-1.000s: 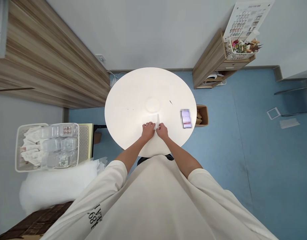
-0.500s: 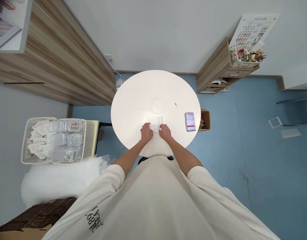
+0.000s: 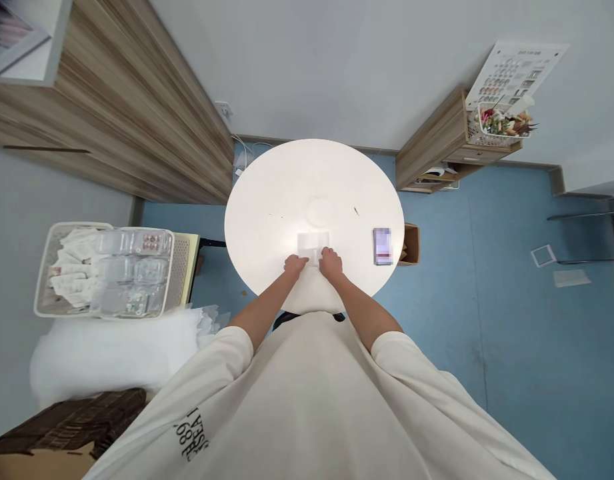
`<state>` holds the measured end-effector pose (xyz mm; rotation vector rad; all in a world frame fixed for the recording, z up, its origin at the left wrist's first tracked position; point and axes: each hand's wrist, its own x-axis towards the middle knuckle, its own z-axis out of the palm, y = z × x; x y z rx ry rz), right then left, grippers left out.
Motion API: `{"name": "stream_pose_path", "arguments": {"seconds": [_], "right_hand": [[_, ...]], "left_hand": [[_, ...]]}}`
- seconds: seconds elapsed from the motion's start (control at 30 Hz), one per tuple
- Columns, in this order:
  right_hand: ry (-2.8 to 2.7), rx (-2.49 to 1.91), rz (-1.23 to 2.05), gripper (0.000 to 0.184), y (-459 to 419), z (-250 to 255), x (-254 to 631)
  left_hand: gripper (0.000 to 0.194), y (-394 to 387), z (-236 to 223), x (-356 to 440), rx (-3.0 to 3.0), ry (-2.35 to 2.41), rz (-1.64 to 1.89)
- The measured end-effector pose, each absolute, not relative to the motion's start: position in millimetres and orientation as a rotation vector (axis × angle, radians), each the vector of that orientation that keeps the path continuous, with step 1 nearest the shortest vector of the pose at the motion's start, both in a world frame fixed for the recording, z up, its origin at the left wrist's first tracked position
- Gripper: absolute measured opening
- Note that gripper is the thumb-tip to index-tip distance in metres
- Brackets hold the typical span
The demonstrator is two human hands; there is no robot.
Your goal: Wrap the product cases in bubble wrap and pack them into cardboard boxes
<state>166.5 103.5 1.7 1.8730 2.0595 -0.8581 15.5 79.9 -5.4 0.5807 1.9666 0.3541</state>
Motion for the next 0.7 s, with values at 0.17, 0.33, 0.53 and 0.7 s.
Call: {"name": "stream_pose_path", "arguments": {"seconds": [0.17,0.33,0.53,0.7], "right_hand": [[2.124,1.860,-0.871,0.031,99.2,0.6,166.6],[2.126,1.865,-0.940,0.037,98.8,-1.6,170.0],[2.185,1.910,-0.910,0.038,98.3,-6.4,175.3],[2.223,1.906,-1.084,0.047,93.5,-9.0,183.3]], "left_hand": [[0.045,78.6,-4.7,18.3,0.458,1.924,0.451],[0.037,80.5,-2.7,30.0,0.585,1.767,0.518],[0.036,88.4,-4.5,49.0,0.791,1.764,0.413],[0.029,87.9,-6.8,54.5,0.874,1.745,0.378]]}}
